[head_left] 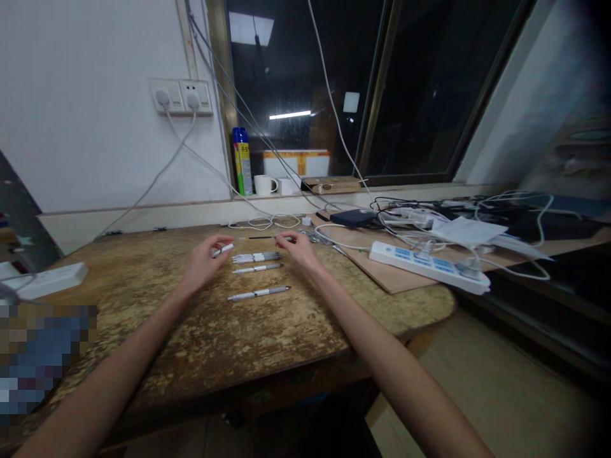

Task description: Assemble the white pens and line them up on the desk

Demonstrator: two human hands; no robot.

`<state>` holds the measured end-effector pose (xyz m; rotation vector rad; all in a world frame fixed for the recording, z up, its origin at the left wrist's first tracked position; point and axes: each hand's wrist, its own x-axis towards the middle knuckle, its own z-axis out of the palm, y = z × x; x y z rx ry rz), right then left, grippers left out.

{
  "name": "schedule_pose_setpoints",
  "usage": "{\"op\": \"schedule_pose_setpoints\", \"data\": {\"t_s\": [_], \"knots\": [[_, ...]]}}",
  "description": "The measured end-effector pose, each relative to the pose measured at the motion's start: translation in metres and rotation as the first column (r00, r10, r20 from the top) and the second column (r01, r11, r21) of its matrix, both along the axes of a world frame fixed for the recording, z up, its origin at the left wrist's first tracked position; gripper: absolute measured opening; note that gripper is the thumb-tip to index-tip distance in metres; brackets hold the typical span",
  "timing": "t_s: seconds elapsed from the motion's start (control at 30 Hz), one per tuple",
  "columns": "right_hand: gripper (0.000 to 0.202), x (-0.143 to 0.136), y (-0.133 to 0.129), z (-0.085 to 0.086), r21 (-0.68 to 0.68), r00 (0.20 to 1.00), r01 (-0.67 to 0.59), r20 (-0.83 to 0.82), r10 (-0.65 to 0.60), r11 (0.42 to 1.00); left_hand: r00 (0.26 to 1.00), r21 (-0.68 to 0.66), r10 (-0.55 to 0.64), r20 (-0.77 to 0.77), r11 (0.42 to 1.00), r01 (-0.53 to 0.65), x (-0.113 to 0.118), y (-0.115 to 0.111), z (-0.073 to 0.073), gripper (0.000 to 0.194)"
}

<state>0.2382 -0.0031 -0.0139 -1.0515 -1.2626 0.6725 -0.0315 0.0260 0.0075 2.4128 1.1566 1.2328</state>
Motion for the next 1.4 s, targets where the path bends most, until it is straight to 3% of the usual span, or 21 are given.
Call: {"op": "schedule_pose_setpoints", "data": {"t_s": [0.4,0.9,1.4], "knots": [[0.024,0.0,0.001,-0.001,-0.048,1.0,0.003,0.012,-0.002,0.999,0.997,-0.086,-0.067,0.047,0.994,0.071,0.003,-0.008,0.005,0.041],[0.027,-0.004,-0.008,0.009,-0.119,0.985,-0.075,-0.163,0.055,0.99,0.998,-0.105,-0.044,0.044,0.993,0.048,0.005,-0.013,0.01,0.052],[0.036,-0.004,-0.005,0.004,-0.095,0.994,-0.094,-0.061,0.089,0.991,0.995,-0.078,-0.083,0.056,0.993,0.087,0.004,-0.006,0.007,0.049]]}}
